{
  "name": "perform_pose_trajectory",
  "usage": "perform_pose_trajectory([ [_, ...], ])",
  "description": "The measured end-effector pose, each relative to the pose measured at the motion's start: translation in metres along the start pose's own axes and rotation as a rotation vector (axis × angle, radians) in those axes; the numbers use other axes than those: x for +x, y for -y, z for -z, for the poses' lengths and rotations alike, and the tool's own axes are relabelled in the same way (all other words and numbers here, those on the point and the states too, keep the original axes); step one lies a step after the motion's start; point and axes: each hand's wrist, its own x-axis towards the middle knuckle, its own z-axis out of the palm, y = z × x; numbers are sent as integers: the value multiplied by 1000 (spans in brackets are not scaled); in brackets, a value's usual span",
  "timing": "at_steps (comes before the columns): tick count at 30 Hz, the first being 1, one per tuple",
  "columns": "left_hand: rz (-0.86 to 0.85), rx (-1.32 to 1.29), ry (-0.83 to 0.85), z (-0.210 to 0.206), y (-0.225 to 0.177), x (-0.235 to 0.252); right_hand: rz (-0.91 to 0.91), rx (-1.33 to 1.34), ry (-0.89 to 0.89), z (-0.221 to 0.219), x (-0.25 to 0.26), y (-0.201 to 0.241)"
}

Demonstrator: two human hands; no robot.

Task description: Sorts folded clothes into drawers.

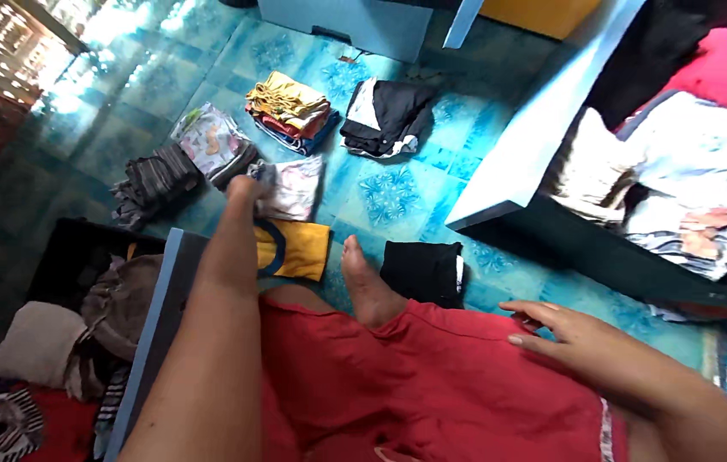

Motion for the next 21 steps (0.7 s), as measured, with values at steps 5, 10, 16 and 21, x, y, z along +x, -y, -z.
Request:
perform_pose_trajectory([
  [5, -170, 235, -280, 15, -28, -17, 27, -21, 29, 4, 1, 12],
  [10, -513, -151, -2, -37, -137, -44, 31, -16, 41, 6, 2, 17],
  [16, -236, -322, 4, -113, -233, -40, 3, 27, 42, 3, -1, 11],
  [21, -326, -322, 64, -105, -217, -30, 23, 15, -25, 6, -2, 0],
])
